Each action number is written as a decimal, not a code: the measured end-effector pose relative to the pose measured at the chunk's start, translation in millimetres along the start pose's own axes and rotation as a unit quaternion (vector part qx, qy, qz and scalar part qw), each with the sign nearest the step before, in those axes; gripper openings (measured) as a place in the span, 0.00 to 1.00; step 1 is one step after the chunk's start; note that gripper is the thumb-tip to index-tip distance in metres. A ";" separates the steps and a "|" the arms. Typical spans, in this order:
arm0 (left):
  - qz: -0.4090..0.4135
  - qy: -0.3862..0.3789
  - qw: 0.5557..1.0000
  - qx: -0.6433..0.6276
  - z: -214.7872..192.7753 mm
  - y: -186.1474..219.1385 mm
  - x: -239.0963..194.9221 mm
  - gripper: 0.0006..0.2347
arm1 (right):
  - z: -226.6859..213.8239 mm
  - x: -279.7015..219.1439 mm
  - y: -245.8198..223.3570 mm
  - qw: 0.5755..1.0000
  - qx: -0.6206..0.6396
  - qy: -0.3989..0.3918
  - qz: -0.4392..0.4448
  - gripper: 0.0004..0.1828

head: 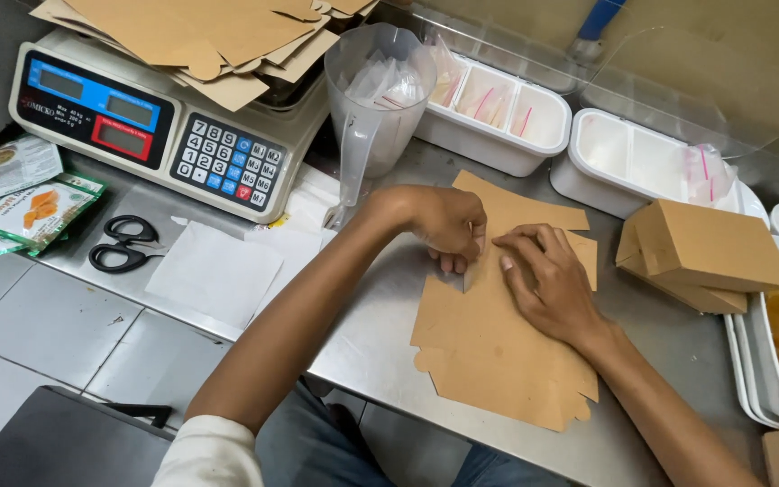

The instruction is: The person folds flat cardboard pieces into box shapes on a stainless steel countertop. They press along the creases to form the sides and tabs, then set the partially assembled boxes aside. The workspace includes a digital scale, scissors, and containers with packaged food items.

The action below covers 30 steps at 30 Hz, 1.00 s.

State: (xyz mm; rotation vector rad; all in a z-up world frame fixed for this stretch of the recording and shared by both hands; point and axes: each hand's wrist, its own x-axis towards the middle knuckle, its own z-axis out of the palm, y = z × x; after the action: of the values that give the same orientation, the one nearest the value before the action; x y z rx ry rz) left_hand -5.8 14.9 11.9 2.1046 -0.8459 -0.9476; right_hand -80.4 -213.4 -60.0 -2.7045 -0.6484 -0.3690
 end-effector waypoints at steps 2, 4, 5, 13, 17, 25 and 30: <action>0.015 0.002 1.000 0.008 -2.2 1.4 -4.2 0.08 | -6.2 -0.1 -3.9 0.999 0.050 -0.006 0.008 0.15; 0.029 0.003 1.000 0.012 -2.4 -0.7 -4.0 0.11 | -8.9 0.1 -4.5 0.995 0.100 -0.016 0.017 0.16; 0.031 0.009 0.999 0.031 -1.6 -3.4 -1.4 0.12 | -8.4 0.2 -3.1 0.992 0.127 -0.020 0.021 0.17; 0.026 0.048 0.993 0.106 11.8 -16.4 30.1 0.14 | -13.6 -0.7 -1.2 0.987 0.150 -0.054 0.023 0.17; 0.024 0.035 0.995 0.093 7.2 -19.7 32.5 0.14 | -7.0 -1.1 5.6 0.992 0.116 -0.039 -0.008 0.22; -0.017 0.032 0.996 0.078 -5.3 -21.8 17.7 0.14 | -7.0 -3.1 5.3 0.992 0.119 -0.040 0.001 0.23; -0.003 0.049 0.997 0.064 -1.9 -37.6 32.2 0.14 | -7.8 -2.3 6.7 0.993 0.109 -0.051 0.002 0.24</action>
State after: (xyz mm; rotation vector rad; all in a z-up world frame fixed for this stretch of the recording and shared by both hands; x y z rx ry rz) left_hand 23.1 12.0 -28.1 2.2447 -0.8716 -0.8055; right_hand -80.5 -222.9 -55.4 -2.5270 -0.6688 -0.1491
